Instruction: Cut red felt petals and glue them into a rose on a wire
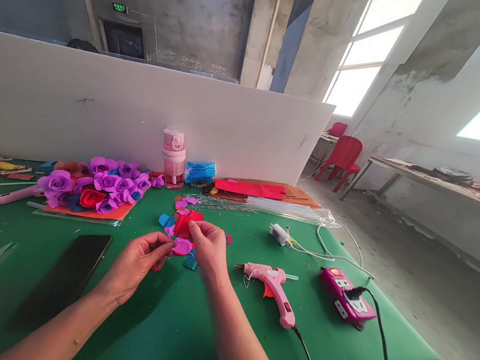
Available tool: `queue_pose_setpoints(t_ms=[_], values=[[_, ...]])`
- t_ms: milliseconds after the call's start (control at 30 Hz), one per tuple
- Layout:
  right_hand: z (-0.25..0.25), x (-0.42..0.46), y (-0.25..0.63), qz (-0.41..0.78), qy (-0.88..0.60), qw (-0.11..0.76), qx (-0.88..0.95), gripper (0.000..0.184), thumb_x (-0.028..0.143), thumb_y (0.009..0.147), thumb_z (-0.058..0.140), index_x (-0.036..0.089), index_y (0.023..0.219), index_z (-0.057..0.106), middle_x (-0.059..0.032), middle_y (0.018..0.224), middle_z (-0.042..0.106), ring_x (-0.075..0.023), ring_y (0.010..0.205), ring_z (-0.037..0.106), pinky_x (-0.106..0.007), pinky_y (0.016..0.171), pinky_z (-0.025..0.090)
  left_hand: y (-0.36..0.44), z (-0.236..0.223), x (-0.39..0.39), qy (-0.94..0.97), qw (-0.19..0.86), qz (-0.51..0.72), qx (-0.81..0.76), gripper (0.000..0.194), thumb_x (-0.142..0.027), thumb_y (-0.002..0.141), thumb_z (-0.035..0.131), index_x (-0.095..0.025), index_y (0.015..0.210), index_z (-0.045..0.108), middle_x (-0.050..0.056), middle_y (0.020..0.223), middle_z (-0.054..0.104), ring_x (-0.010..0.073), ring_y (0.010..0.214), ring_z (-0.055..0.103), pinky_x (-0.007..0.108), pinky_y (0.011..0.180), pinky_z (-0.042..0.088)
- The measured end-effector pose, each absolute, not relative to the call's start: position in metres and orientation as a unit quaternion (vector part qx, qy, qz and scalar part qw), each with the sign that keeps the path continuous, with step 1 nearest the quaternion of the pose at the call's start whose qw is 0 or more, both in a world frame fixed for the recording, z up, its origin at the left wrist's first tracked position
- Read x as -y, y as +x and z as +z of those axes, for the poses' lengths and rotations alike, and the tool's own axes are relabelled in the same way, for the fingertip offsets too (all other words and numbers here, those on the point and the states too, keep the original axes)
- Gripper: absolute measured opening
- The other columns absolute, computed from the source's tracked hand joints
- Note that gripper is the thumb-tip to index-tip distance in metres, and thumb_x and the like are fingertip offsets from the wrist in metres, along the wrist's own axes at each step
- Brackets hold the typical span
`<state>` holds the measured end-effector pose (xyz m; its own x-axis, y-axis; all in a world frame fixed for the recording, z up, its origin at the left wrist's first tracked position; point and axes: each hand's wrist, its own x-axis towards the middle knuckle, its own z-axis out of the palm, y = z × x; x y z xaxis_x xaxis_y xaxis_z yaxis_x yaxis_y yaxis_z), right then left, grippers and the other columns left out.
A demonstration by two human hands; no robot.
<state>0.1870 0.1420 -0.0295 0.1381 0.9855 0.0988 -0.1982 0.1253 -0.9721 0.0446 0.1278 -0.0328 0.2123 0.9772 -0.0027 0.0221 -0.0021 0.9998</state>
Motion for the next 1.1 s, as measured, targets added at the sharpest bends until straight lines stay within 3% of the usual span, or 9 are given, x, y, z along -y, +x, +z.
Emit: queue_pose_setpoints(t_ms=[833,1100], values=[[-0.021,-0.135,0.185,0.548,-0.413,0.6,0.411,0.03,0.045,0.065,0.068,0.015,0.062,0.066,-0.002,0.058,0.062,-0.0126,0.056,0.052,-0.027,0.061,0.041,0.045,-0.034,-0.129,0.552,0.541,0.444,-0.454,0.031,-0.045,0.069,0.067,-0.015,0.073,0.063,-0.003,0.057,0.052,0.0084,0.051,0.038,0.021,0.047,0.029],[-0.024,-0.136,0.185,0.538,-0.412,0.595,0.432,0.032,0.047,0.069,0.065,0.016,0.062,0.065,-0.0014,0.058,0.061,-0.0127,0.057,0.051,-0.026,0.062,0.041,0.047,-0.027,-0.126,0.523,0.557,0.451,-0.462,0.035,-0.047,0.061,0.072,-0.014,0.07,0.064,-0.002,0.058,0.056,0.0084,0.049,0.039,0.021,0.048,0.03]])
